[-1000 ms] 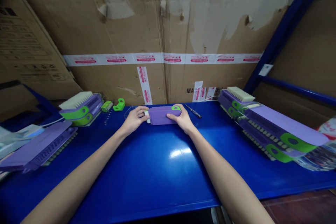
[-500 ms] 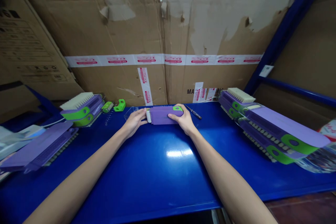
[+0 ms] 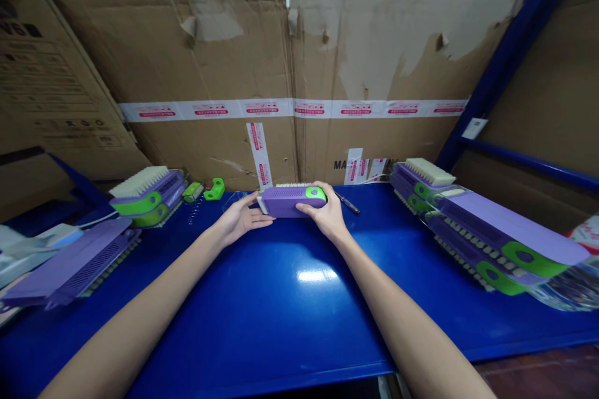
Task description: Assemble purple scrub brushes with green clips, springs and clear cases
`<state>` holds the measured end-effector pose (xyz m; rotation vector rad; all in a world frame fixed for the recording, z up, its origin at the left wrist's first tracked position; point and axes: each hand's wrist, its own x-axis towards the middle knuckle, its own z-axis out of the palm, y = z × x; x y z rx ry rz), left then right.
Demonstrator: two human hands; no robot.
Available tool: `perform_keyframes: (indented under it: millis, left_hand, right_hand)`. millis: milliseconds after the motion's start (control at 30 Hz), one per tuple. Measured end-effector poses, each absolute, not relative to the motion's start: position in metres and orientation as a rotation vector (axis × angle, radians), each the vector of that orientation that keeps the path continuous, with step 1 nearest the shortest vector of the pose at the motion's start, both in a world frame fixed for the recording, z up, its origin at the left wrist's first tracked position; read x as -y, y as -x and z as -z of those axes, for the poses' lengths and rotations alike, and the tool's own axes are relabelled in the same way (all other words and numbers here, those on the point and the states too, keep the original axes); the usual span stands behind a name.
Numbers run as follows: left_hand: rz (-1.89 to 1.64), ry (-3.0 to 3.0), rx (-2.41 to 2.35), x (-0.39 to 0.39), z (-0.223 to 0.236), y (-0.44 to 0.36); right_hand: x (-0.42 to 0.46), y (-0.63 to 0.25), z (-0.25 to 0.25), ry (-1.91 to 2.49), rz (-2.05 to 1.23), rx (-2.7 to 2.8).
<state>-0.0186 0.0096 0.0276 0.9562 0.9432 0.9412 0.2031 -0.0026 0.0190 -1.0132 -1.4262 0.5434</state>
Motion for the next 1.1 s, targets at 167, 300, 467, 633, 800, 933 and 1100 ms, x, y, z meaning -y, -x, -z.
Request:
perform_keyframes:
  millis: [167,300,467,633,800,933,1100]
  left_hand:
    - [-0.989,-0.948,-0.935,-0.0096,-0.0282,0.0162]
    - [-1.012,-0.953,-0.923,-0.0088,-0.0285,0.014]
    - [-1.027,-0.94,-0.928,-0.0086,-0.0286,0.0131]
    - [-1.028,-0.911,-0.938,-0.0086,-0.028,0.0118]
    - [-1.013,-0.902,-0.947,-0.0086,-0.0271,0.0112]
    - [-0.988,-0.903,-0.959,-0.0086,-0.0275,0.0127]
    - [-0.956,-0.927,-0.982,-0.0075,-0.0269,0.0133]
  right_hand:
    - [0.0025,-0.2047,-0.0185,0.996,-0.56,1.413]
    - [0.001,-0.2072,-0.0167,0.994,-0.569,1.416]
    - [0.0002,-0.2074,-0.0154,0.983,-0.572,1.413]
    - [0.0013,-0.2077,-0.0164,1.003,-0.573,1.415]
    - [0.001,-0.2084,-0.0158,1.009,-0.574,1.419]
    - [0.0006,-0.2081,-0.016,1.001,-0.573,1.431]
    - [-0.0005,-0.2065,-0.0148,1.005,-0.581,1.431]
